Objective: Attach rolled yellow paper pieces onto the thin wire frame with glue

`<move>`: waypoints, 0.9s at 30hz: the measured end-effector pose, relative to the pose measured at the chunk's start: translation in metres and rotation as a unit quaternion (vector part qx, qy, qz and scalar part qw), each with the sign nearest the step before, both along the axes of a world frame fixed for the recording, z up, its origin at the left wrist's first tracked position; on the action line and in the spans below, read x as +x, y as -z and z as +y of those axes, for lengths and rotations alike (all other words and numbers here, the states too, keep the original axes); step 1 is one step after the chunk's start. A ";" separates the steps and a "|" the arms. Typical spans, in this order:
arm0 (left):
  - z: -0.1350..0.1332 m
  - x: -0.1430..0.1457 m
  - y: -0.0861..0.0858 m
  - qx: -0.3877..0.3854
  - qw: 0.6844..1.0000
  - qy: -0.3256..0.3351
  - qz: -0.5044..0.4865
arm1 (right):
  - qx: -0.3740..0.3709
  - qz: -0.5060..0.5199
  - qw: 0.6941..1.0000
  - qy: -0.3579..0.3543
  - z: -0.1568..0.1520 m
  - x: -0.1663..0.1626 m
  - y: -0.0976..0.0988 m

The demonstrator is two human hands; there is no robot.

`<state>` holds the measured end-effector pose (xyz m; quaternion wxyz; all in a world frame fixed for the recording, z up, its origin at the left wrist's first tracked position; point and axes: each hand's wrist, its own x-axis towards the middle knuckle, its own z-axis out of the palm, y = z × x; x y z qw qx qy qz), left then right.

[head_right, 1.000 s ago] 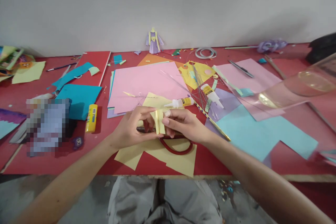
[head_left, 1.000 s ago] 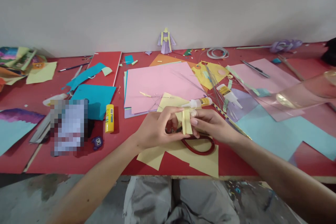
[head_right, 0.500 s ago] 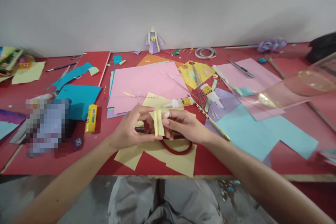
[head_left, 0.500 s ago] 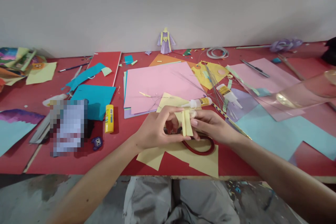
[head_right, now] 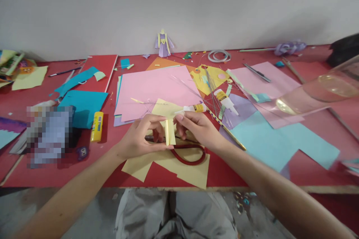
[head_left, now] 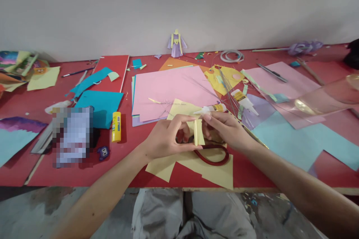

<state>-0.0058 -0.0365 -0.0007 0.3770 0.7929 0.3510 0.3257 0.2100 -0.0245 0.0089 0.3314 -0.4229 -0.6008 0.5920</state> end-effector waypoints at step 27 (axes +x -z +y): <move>0.002 0.000 0.002 0.024 1.000 0.013 0.002 | 0.441 -0.410 0.797 0.053 0.028 0.022 0.036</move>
